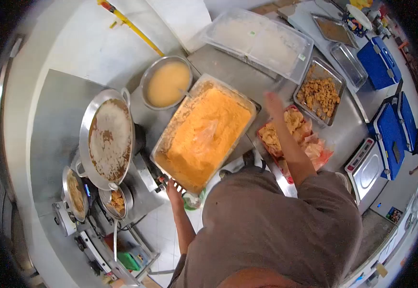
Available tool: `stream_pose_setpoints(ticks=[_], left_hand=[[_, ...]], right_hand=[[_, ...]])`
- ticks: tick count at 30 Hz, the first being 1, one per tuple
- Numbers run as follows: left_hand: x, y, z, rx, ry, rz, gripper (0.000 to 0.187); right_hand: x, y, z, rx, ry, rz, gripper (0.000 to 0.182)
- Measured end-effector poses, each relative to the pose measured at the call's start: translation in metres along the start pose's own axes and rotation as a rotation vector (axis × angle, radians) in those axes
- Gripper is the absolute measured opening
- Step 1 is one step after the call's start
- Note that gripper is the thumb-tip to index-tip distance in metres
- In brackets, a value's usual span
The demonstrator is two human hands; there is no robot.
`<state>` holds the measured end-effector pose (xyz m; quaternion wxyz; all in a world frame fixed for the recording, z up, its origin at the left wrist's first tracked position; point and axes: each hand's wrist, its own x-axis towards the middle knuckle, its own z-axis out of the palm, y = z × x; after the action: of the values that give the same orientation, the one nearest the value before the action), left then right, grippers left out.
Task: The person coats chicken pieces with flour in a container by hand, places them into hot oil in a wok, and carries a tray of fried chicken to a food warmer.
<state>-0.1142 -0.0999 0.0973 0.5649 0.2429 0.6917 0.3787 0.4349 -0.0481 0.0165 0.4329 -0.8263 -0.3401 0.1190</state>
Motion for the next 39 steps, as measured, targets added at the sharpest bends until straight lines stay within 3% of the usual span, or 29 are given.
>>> stream_pose_setpoints(ticks=[2,5,7,9,12,14,15,20,22,24,26,27,31,34,35,37,39], left_hand=[[0.006,-0.003,-0.004,0.008,0.018,-0.028,0.030],[0.018,-0.003,-0.012,0.053,-0.055,-0.050,0.031],[0.025,-0.003,-0.017,0.086,-0.115,-0.051,0.036],[0.018,0.005,-0.021,0.097,-0.176,-0.004,0.030],[0.021,0.006,-0.035,0.132,-0.174,-0.084,0.037],[0.021,0.009,-0.037,0.142,-0.191,-0.146,0.042],[0.019,0.011,-0.034,0.118,-0.254,-0.146,0.042],[-0.014,0.036,0.004,0.042,-0.511,-0.171,0.037],[-0.025,0.049,0.026,0.039,-0.606,-0.164,0.036],[-0.028,0.066,0.066,0.024,-0.704,-0.143,0.037],[-0.033,0.107,0.111,0.055,-0.786,-0.116,0.034],[-0.037,0.133,0.137,0.034,-0.802,-0.134,0.035],[-0.001,0.230,0.255,0.237,-0.977,0.126,0.037],[0.024,0.311,0.363,0.408,-0.873,0.283,0.040],[0.069,0.325,0.404,0.546,-0.882,0.338,0.040],[0.118,0.354,0.482,0.717,-0.854,0.367,0.042],[0.138,0.382,0.552,0.796,-0.792,0.412,0.045]], right_hand=[[-0.016,-0.028,0.023,0.038,-0.232,-0.136,0.040],[-0.001,-0.080,0.034,-0.170,-0.413,0.029,0.040],[0.007,-0.068,0.052,-0.117,-0.356,-0.042,0.038],[0.010,-0.086,0.035,-0.124,-0.488,-0.038,0.039],[-0.008,-0.126,-0.005,-0.161,-0.373,-0.095,0.039],[-0.008,-0.137,-0.030,-0.375,-0.345,-0.169,0.039],[-0.009,-0.141,-0.049,-0.486,-0.330,-0.205,0.040],[-0.020,-0.157,-0.160,-0.409,-0.233,-0.065,0.034],[-0.018,-0.148,-0.209,-0.494,-0.077,-0.106,0.034],[-0.012,-0.177,-0.267,-0.587,-0.060,-0.005,0.033],[0.008,-0.150,-0.323,-0.514,0.089,-0.022,0.032],[0.010,-0.171,-0.337,-0.514,0.138,0.042,0.032],[0.047,-0.165,-0.381,-0.270,0.261,0.186,0.032],[0.092,-0.096,-0.357,-0.060,0.401,0.075,0.031],[0.105,-0.063,-0.343,-0.011,0.450,0.036,0.031],[0.116,-0.054,-0.287,0.008,0.526,0.099,0.032],[0.125,-0.092,-0.235,0.124,0.491,0.358,0.032]])
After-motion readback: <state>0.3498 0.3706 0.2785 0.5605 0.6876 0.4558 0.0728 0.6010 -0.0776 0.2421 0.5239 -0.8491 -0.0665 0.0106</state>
